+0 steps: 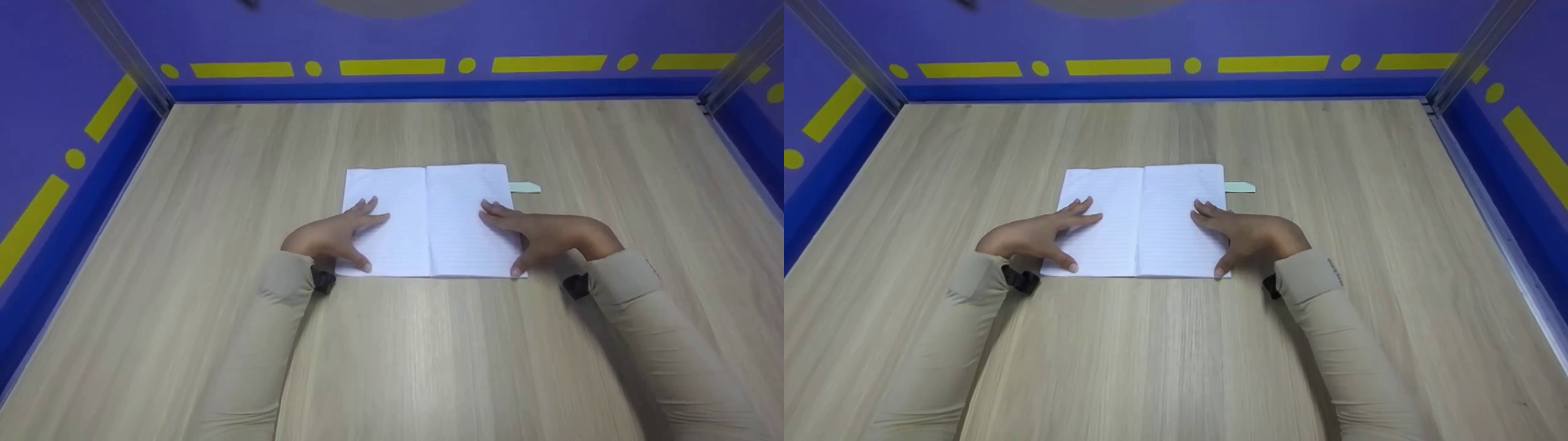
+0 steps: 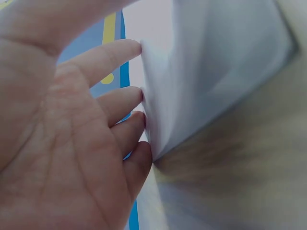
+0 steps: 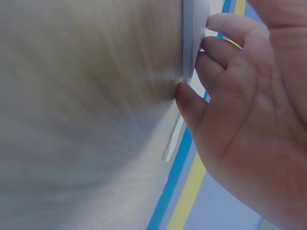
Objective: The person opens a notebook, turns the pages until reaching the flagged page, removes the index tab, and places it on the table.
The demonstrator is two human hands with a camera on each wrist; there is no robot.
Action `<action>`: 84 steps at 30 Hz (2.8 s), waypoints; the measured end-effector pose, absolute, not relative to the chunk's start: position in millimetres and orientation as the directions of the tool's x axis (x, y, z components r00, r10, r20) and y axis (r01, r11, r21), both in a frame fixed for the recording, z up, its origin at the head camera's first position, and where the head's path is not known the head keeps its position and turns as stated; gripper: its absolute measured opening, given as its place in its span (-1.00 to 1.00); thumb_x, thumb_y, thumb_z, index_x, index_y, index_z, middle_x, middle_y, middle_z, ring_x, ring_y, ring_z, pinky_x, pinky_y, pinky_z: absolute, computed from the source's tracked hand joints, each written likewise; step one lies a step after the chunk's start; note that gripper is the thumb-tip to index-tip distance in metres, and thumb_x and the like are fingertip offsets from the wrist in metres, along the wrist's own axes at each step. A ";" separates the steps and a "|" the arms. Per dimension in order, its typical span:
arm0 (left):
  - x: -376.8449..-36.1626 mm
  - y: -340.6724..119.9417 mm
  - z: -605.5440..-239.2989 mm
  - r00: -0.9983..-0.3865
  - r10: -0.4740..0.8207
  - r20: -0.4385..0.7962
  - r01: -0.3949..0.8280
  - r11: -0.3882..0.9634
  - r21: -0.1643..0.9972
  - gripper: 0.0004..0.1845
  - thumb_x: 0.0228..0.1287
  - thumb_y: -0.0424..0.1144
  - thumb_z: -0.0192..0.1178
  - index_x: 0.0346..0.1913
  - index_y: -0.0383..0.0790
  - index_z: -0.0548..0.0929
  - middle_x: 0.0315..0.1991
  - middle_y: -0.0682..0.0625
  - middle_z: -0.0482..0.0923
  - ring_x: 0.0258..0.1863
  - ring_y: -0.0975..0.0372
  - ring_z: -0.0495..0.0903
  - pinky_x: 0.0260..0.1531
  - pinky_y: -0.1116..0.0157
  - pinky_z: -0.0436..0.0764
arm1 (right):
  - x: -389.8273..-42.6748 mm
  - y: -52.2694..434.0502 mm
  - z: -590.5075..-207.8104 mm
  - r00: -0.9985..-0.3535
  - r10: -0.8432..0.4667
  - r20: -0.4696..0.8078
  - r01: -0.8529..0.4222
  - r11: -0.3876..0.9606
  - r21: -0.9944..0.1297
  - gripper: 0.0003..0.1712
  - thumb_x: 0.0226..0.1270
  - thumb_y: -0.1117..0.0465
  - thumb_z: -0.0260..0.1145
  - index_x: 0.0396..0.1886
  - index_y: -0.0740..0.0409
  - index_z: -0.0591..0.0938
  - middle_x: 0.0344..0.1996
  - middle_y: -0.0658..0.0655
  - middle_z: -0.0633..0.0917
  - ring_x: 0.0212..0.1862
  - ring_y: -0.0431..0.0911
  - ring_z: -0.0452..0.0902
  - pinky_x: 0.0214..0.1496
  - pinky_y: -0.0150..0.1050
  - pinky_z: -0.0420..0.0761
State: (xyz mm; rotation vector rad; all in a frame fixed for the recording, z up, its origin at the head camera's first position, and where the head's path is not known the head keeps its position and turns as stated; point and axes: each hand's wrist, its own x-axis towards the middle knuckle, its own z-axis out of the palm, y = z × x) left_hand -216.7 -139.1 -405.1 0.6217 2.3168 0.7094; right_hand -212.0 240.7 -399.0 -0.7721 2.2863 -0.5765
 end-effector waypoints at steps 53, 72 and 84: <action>-219.7 -141.8 -408.2 -0.672 0.617 -0.409 0.290 0.727 0.622 0.08 -0.02 -0.16 0.48 0.52 -0.11 0.04 0.56 -0.09 -0.45 0.53 0.04 -0.48 0.49 -0.01 -0.23 | -214.2 242.0 -401.2 -0.625 -0.654 -0.426 -0.356 0.725 -0.590 0.18 0.09 -0.14 0.43 0.54 0.05 -0.06 0.56 0.08 -0.23 0.56 0.08 -0.43 0.52 0.16 -0.15; -209.3 -126.4 -399.8 -0.790 0.544 -0.281 0.310 0.751 0.583 -0.24 0.25 -0.08 0.26 0.47 -0.12 0.21 0.56 -0.12 -0.19 0.55 0.02 -0.30 0.50 0.04 -0.19 | -215.5 241.8 -401.1 -0.607 -0.672 -0.424 -0.364 0.710 -0.603 0.16 0.13 -0.11 0.40 0.54 0.09 -0.07 0.56 0.10 -0.24 0.56 0.08 -0.44 0.52 0.16 -0.17; -194.5 -91.0 -392.4 -0.821 0.571 -0.010 0.478 0.697 0.534 -0.37 0.32 -0.05 0.19 0.41 -0.12 0.33 0.42 -0.07 0.28 0.43 0.09 0.22 0.43 0.17 0.19 | -215.2 241.6 -403.3 -0.615 -0.664 -0.425 -0.354 0.714 -0.603 0.13 0.16 -0.14 0.37 0.54 0.07 -0.05 0.56 0.08 -0.22 0.56 0.07 -0.42 0.52 0.14 -0.15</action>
